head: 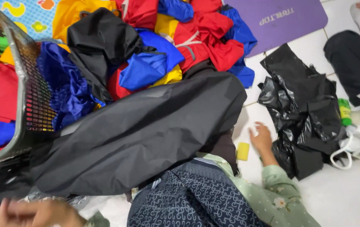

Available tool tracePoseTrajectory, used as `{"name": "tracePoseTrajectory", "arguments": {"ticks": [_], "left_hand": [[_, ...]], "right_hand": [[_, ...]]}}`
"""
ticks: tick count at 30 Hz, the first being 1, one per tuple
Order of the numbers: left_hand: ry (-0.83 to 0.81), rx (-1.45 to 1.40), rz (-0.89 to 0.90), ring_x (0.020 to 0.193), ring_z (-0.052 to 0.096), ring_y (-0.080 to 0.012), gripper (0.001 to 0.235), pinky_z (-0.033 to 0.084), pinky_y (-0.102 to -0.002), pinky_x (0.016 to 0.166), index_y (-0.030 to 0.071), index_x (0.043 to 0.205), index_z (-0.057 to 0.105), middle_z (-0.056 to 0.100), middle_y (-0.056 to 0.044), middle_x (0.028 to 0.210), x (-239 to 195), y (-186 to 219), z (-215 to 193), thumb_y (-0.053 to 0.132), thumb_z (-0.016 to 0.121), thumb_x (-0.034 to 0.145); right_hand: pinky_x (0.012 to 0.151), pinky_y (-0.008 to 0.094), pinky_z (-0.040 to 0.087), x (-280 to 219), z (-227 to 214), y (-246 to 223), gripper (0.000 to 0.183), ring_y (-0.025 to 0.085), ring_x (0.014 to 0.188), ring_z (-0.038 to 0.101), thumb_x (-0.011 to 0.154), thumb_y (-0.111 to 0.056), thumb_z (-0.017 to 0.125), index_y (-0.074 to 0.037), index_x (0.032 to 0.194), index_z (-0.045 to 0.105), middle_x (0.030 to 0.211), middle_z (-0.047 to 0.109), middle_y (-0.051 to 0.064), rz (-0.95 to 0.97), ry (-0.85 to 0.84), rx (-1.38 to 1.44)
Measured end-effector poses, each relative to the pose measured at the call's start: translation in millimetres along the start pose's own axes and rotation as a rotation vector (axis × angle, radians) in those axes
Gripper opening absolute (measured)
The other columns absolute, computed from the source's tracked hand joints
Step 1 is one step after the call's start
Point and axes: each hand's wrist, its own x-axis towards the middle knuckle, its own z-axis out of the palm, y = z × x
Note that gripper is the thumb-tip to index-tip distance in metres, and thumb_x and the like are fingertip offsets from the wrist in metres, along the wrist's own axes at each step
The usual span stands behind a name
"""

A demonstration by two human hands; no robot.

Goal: The person uses scissors to trim the edges of a black fabric item, then uses a yellow sponge to wipe the surface of the fabric. The person handles the fabric and tools while sitting on the floor.

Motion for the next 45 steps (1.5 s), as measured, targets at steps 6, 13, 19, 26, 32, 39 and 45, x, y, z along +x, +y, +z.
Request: {"name": "tracePoseTrajectory", "arguments": {"ticks": [6, 13, 19, 26, 32, 39, 45], "left_hand": [[-0.402, -0.136, 0.32, 0.088, 0.061, -0.0319, 0.034, 0.048, -0.041, 0.085, -0.003, 0.115, 0.079, 0.072, -0.017, 0.104, 74, 63, 129, -0.01, 0.068, 0.084], [-1.25, -0.67, 0.247, 0.092, 0.074, -0.0265, 0.029, 0.056, -0.036, 0.086, 0.004, 0.095, 0.079, 0.08, -0.005, 0.1, 19, 60, 227, 0.005, 0.07, 0.066], [-1.051, -0.588, 0.167, 0.098, 0.067, -0.0223, 0.027, 0.053, -0.035, 0.09, 0.014, 0.088, 0.084, 0.075, 0.0, 0.106, -4, 77, 194, 0.026, 0.089, 0.065], [-0.214, -0.294, -0.147, 0.064, 0.063, -0.0267, 0.026, 0.05, -0.034, 0.067, -0.009, 0.088, 0.079, 0.072, -0.017, 0.079, 98, 24, 93, -0.002, 0.055, 0.098], [0.373, -0.584, -0.47, 0.088, 0.043, -0.0195, 0.029, 0.039, -0.028, 0.069, -0.005, 0.135, 0.037, 0.048, -0.019, 0.121, 65, 2, 82, -0.009, 0.033, 0.107], [-0.643, -0.586, -0.117, 0.086, 0.066, -0.0261, 0.013, 0.052, -0.036, 0.08, 0.007, 0.098, 0.075, 0.073, -0.008, 0.097, -19, 142, 138, 0.01, 0.073, 0.086], [-0.919, -0.845, 0.494, 0.107, 0.06, -0.0287, 0.03, 0.047, -0.04, 0.089, 0.01, 0.107, 0.073, 0.065, -0.007, 0.116, -20, 207, 166, 0.028, 0.076, 0.083]], "right_hand": [[0.1, 0.051, 0.046, -19, 40, -59, 0.066, 0.045, 0.12, 0.054, 0.088, -0.038, 0.052, -0.008, 0.146, 0.044, 0.14, 0.053, 0.024, -0.008, -0.256, -0.065], [0.096, 0.047, 0.049, -56, 21, -53, 0.063, 0.037, 0.129, 0.051, 0.091, -0.025, 0.047, -0.019, 0.153, 0.036, 0.15, 0.043, 0.016, -0.321, -0.245, -0.319], [0.107, 0.042, 0.043, -68, 41, -26, 0.05, 0.03, 0.137, 0.044, 0.091, -0.019, 0.053, -0.023, 0.14, 0.048, 0.155, 0.039, 0.011, -0.293, -0.261, -0.422], [0.12, 0.041, 0.039, -65, 31, -47, 0.057, 0.026, 0.149, 0.038, 0.088, 0.001, 0.06, -0.027, 0.138, 0.055, 0.158, 0.039, 0.006, -0.054, -0.349, -0.467], [0.117, 0.039, 0.044, -62, 58, -30, 0.044, 0.019, 0.147, 0.043, 0.085, -0.014, 0.066, -0.036, 0.124, 0.065, 0.151, 0.047, -0.001, -0.122, -0.086, -0.493], [0.126, 0.039, 0.027, -81, 32, -31, 0.081, 0.017, 0.154, 0.022, 0.087, -0.039, 0.076, -0.05, 0.15, 0.027, 0.165, 0.021, -0.004, 0.099, -0.649, -0.758], [0.127, 0.043, 0.025, -113, 90, 86, 0.083, 0.017, 0.155, 0.024, 0.087, -0.058, 0.066, -0.055, 0.154, 0.017, 0.163, 0.024, -0.002, 0.103, -0.599, -0.883]]}}
